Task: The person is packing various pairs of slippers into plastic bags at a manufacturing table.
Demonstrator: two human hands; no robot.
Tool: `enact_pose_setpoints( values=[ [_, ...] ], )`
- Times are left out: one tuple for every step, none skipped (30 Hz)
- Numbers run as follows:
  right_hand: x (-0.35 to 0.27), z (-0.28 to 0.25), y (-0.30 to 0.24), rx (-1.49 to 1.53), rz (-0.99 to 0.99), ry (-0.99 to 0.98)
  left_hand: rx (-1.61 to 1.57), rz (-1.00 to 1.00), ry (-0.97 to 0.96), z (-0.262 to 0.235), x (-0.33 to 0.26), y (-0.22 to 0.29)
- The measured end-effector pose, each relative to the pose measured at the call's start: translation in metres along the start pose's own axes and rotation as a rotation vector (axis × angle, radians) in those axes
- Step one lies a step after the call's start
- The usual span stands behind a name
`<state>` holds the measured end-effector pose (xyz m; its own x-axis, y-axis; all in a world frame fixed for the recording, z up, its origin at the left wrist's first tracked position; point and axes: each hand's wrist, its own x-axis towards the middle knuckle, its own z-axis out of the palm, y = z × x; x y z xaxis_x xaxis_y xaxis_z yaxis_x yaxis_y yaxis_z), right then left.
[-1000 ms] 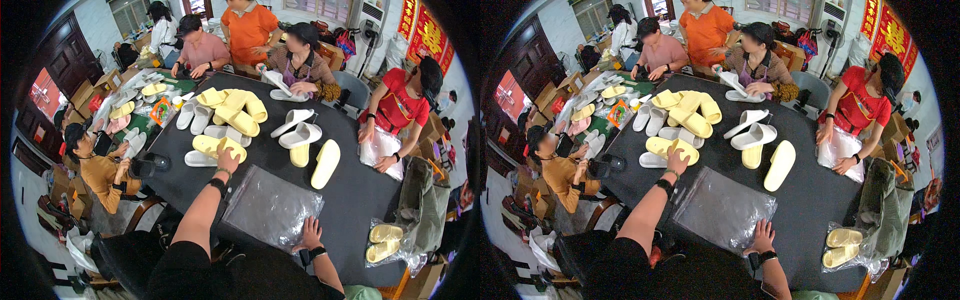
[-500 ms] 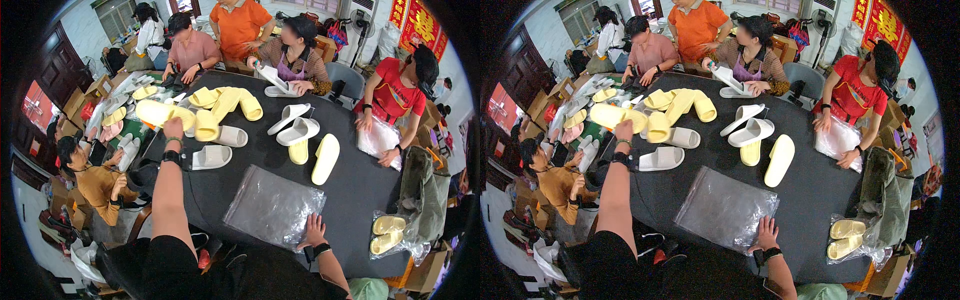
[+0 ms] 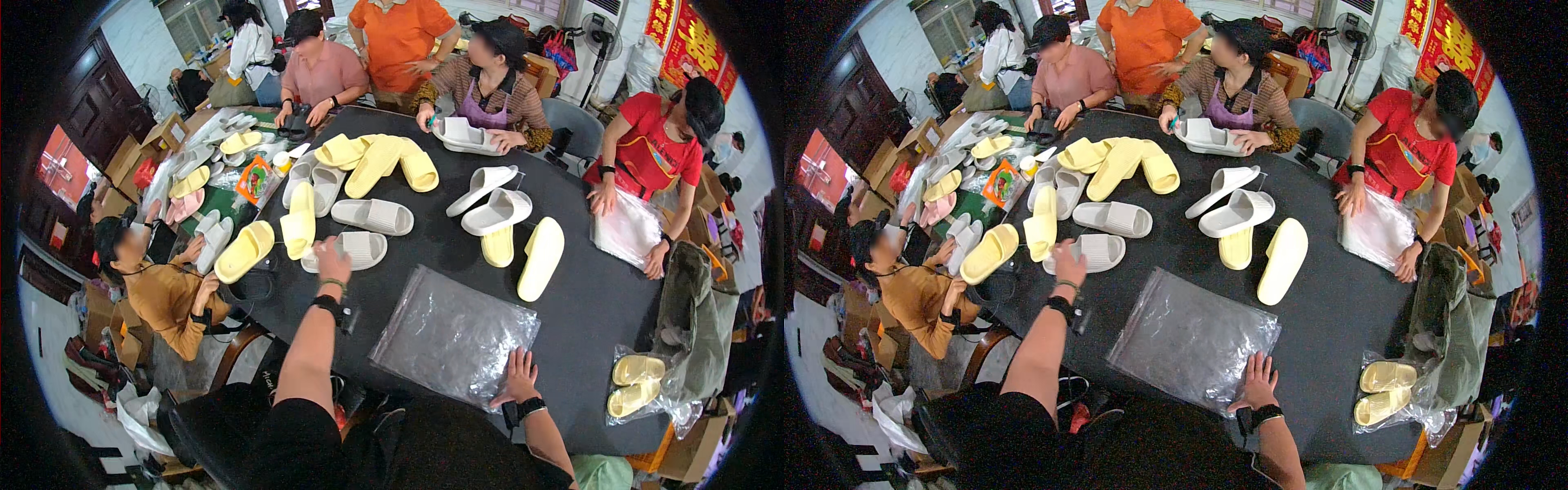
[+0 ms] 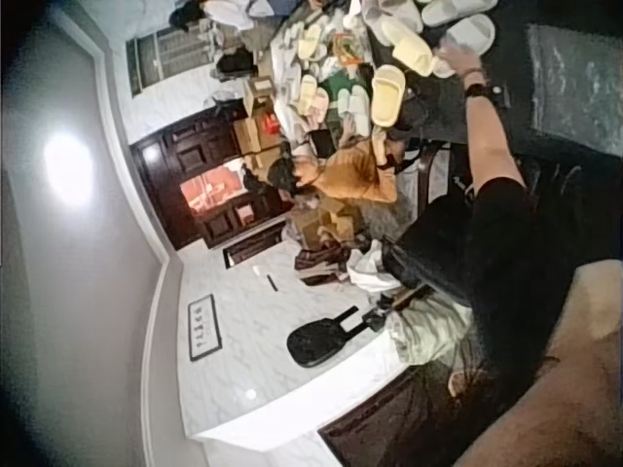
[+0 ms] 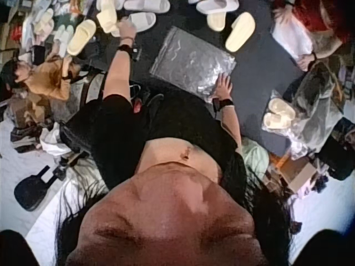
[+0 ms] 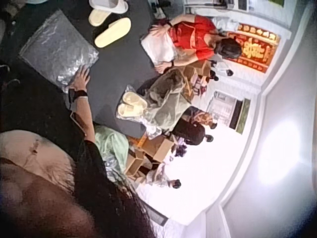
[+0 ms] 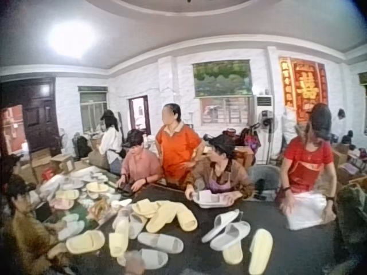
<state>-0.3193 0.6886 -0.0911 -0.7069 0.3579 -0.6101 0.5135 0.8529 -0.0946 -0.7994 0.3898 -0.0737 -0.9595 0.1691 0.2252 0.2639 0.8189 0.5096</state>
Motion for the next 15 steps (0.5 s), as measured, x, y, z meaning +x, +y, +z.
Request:
enact_pose_setpoints(
  values=[
    [0.003,0.000,-0.002,0.000,-0.019,0.022,-0.048,-0.003,0.054,0.015,-0.007,0.002],
    [0.004,0.001,-0.004,0.011,-0.052,0.060,-0.321,-0.111,0.016,0.025,-0.007,0.001],
    [0.006,0.001,-0.008,0.001,-0.082,0.064,-0.591,-0.221,-0.013,0.032,-0.008,-0.011],
    [0.006,0.002,-0.007,-0.004,-0.072,0.064,-0.593,-0.223,-0.004,0.040,-0.009,-0.012],
    [0.006,0.004,-0.007,-0.009,-0.064,0.065,-0.419,-0.258,0.029,0.045,-0.011,-0.016],
    [0.006,0.006,-0.003,0.013,-0.055,0.047,-0.251,-0.287,0.052,0.048,-0.010,-0.009],
    [0.007,0.008,-0.001,0.010,-0.052,0.053,-0.257,-0.284,0.054,0.045,-0.006,-0.009],
    [0.008,0.011,0.000,-0.007,-0.047,0.044,-0.157,-0.394,-0.050,0.037,-0.001,-0.014],
    [0.005,0.012,0.000,-0.020,-0.033,0.032,-0.055,-0.498,-0.163,0.028,0.002,-0.016],
    [0.004,0.011,0.000,-0.009,-0.028,0.018,-0.024,-0.538,-0.137,0.018,0.003,-0.020],
    [0.002,0.011,0.000,-0.002,-0.019,0.021,0.009,-0.577,-0.111,0.008,0.001,-0.026],
    [0.001,0.013,0.001,0.002,-0.018,0.042,0.107,-0.556,-0.099,0.001,0.001,-0.035],
    [-0.002,0.016,0.003,0.011,-0.010,0.061,0.205,-0.528,-0.091,-0.004,0.001,-0.045],
    [0.001,0.014,-0.001,0.016,-0.031,0.066,0.381,-0.535,-0.113,-0.016,0.002,-0.082],
    [0.005,0.011,-0.003,0.001,-0.066,0.071,0.557,-0.538,-0.139,-0.024,0.004,-0.118]
  ],
)
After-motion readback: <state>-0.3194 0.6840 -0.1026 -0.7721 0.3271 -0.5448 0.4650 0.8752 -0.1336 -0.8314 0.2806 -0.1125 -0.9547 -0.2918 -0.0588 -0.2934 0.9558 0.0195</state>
